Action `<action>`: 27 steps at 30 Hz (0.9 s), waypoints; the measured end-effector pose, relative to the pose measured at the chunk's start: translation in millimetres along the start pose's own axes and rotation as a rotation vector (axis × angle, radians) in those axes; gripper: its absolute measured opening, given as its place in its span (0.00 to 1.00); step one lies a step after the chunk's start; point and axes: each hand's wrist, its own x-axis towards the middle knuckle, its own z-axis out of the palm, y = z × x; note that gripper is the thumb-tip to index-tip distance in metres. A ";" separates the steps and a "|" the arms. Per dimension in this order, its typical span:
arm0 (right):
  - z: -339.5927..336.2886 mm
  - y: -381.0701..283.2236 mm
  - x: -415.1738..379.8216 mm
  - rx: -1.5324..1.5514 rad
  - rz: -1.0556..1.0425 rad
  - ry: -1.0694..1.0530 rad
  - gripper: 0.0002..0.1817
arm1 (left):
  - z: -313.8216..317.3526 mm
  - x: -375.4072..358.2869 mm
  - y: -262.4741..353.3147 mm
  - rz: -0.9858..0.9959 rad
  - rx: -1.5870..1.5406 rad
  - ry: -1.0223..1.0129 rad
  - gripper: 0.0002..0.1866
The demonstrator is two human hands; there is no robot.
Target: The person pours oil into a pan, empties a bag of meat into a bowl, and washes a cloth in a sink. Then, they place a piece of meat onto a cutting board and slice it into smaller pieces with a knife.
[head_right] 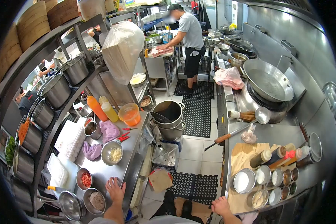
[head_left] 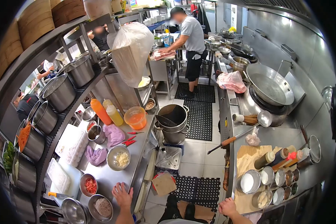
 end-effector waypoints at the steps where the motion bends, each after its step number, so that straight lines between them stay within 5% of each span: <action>1: 1.3 0.6 -0.6 0.005 0.001 0.001 0.06 | 0.7 -0.1 -0.5 -0.004 0.003 -0.003 0.30; 27: -4.4 -0.8 1.1 -0.003 0.002 -0.020 0.06 | 1.7 -1.0 0.2 0.001 -0.007 0.010 0.31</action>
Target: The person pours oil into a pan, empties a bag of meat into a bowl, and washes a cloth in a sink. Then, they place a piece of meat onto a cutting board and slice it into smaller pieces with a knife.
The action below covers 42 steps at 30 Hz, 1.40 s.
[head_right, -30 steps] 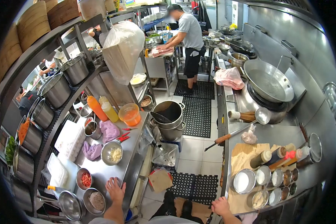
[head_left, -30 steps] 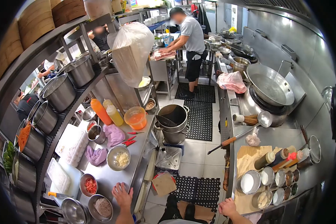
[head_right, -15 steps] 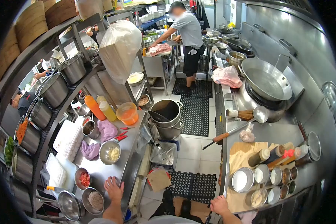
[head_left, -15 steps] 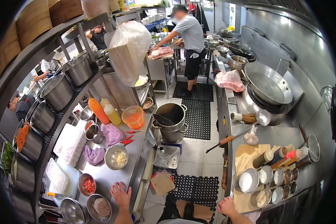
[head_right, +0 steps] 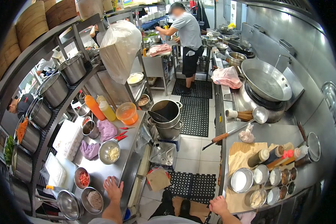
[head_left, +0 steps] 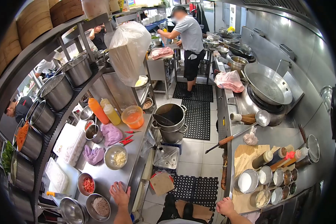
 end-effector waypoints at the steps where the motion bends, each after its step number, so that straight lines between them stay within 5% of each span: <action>1: -0.3 -0.1 0.2 0.001 0.001 -0.001 0.06 | 0.3 0.3 -0.1 -0.003 -0.001 -0.002 0.31; 42: -0.4 0.2 0.7 0.022 0.003 0.008 0.06 | -0.6 0.4 -0.4 0.017 0.018 -0.001 0.31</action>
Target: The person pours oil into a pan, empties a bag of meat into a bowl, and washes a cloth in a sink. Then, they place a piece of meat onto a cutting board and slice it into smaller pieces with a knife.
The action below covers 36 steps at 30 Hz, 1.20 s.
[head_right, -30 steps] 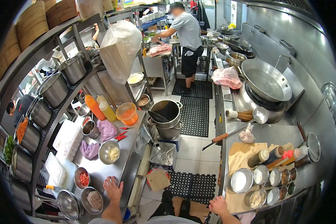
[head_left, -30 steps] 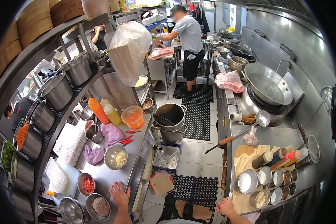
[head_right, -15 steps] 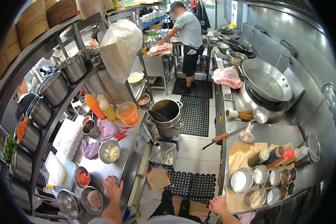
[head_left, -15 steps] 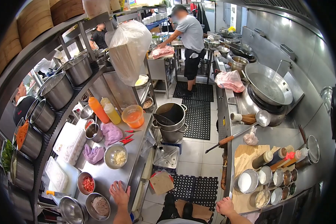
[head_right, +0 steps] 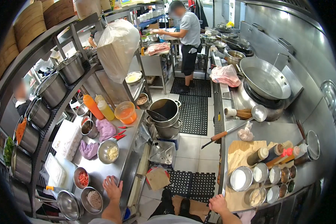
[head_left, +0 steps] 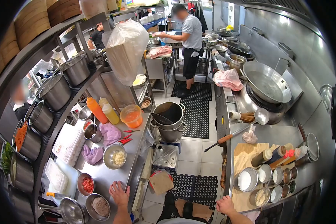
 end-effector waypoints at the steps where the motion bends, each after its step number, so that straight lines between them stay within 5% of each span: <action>1: 1.0 0.1 -0.4 0.002 -0.002 0.008 0.06 | -0.2 0.3 -0.2 0.002 -0.005 -0.001 0.31; 13: -0.4 -7.6 10.1 -0.032 0.038 -0.051 0.09 | -3.6 -0.1 1.7 -0.036 -0.040 -0.036 0.31; 15: 3.9 -24.7 41.3 0.362 0.471 -0.100 0.10 | -5.6 -1.8 1.1 -0.036 -0.070 -0.037 0.31; 17: 35.0 -19.1 108.2 0.816 0.601 0.390 0.13 | -6.6 4.8 -1.1 -0.023 -0.093 -0.045 0.31; 18: 16.8 -18.0 151.8 0.792 0.586 0.489 0.12 | -7.4 3.0 -1.7 -0.023 -0.093 -0.040 0.31; 19: 0.1 -4.6 194.2 1.129 0.692 0.324 0.11 | -8.2 1.9 -2.1 -0.026 -0.092 -0.032 0.31; 21: -49.1 11.7 279.9 1.277 0.508 0.519 0.10 | -10.2 1.6 -2.9 -0.030 -0.102 -0.042 0.31; 26: -144.1 79.8 437.6 1.531 0.421 0.451 0.17 | -3.0 -2.7 -6.9 -0.042 -0.132 -0.031 0.32; 33: -175.3 99.0 584.5 1.782 0.585 0.301 0.56 | -5.8 0.1 10.0 -0.273 -0.378 -0.049 0.25; 35: -155.0 70.5 611.3 2.180 0.594 0.250 0.55 | -21.7 -12.2 17.9 -0.408 -0.464 -0.099 0.23; 36: -142.5 57.3 621.4 2.480 0.264 0.064 0.47 | -32.7 -9.9 31.0 -0.435 -0.563 -0.114 0.22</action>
